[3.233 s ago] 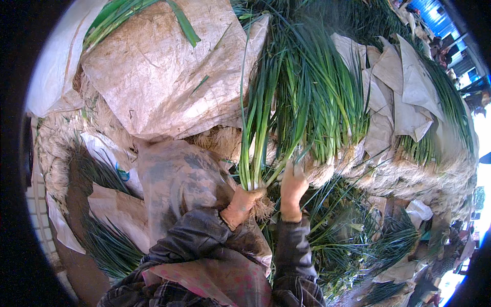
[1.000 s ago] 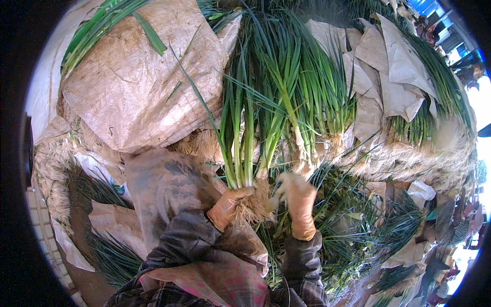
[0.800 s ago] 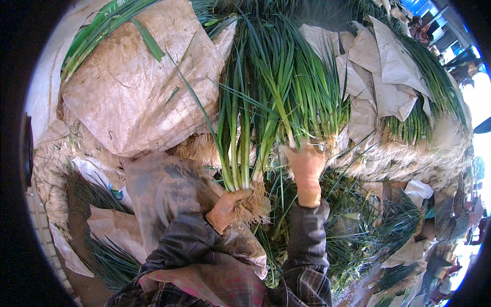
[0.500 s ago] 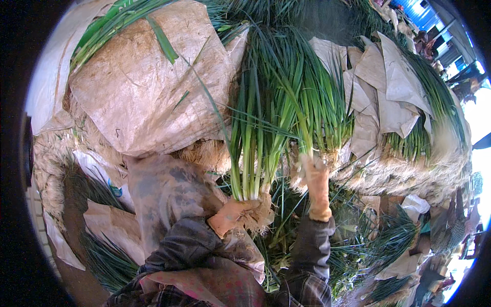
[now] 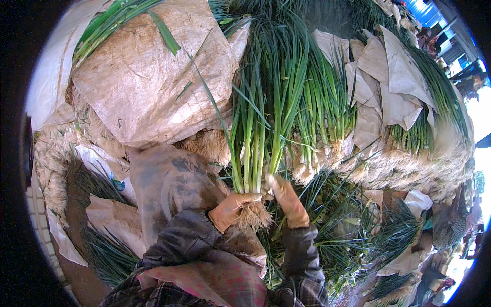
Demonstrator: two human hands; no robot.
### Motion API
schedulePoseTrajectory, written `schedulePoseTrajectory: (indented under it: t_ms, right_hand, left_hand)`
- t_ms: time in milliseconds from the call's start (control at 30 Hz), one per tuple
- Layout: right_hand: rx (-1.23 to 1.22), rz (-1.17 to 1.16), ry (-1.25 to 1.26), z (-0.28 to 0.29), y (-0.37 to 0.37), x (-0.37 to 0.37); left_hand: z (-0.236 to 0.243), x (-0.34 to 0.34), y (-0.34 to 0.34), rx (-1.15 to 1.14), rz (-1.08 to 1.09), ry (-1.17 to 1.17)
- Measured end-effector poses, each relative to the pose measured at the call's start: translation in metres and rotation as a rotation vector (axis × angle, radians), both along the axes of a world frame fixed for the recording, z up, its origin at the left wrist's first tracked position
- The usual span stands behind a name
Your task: The person gathers green onions from a large pile, aligns the roots, and forms them into bundles by hand. The person repeatedly picks up individual stalks and adds them to the growing bundle held in the left hand.
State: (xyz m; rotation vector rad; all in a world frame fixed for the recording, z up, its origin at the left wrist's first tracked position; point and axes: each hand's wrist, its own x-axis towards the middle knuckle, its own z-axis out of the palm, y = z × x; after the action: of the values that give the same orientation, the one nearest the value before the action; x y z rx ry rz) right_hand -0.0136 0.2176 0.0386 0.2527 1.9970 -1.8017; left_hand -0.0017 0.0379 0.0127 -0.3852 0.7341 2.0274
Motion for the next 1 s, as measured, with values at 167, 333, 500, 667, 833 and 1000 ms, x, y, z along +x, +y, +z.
schedulePoseTrajectory:
  t_ms: [167, 333, 500, 667, 833, 1000]
  right_hand:
    - [0.345, -0.189, 0.233, -0.023, -0.003, -0.059]
    - [0.492, -0.42, 0.283, -0.069, -0.007, -0.055]
    - [0.533, -0.566, 0.438, -0.095, -0.014, -0.03]
    - [1.24, -0.088, 0.777, -0.068, -0.015, 0.008]
    - [1.031, 0.087, 0.923, -0.03, -0.001, 0.053]
    - [0.438, 0.21, 0.326, 0.012, 0.016, 0.061]
  left_hand:
    - [-0.001, 0.001, 0.003, 0.024, 0.036, 0.002]
    - [-0.012, -0.001, 0.001, 0.003, 0.11, -0.052]
    - [-0.022, 0.003, 0.018, -0.09, 0.171, 0.14]
    - [-0.024, 0.007, 0.007, -0.262, 0.173, 0.223]
    - [-0.024, 0.012, 0.008, 0.008, 0.216, -0.012]
    - [-0.022, 0.02, 0.003, 0.251, -0.016, -0.035]
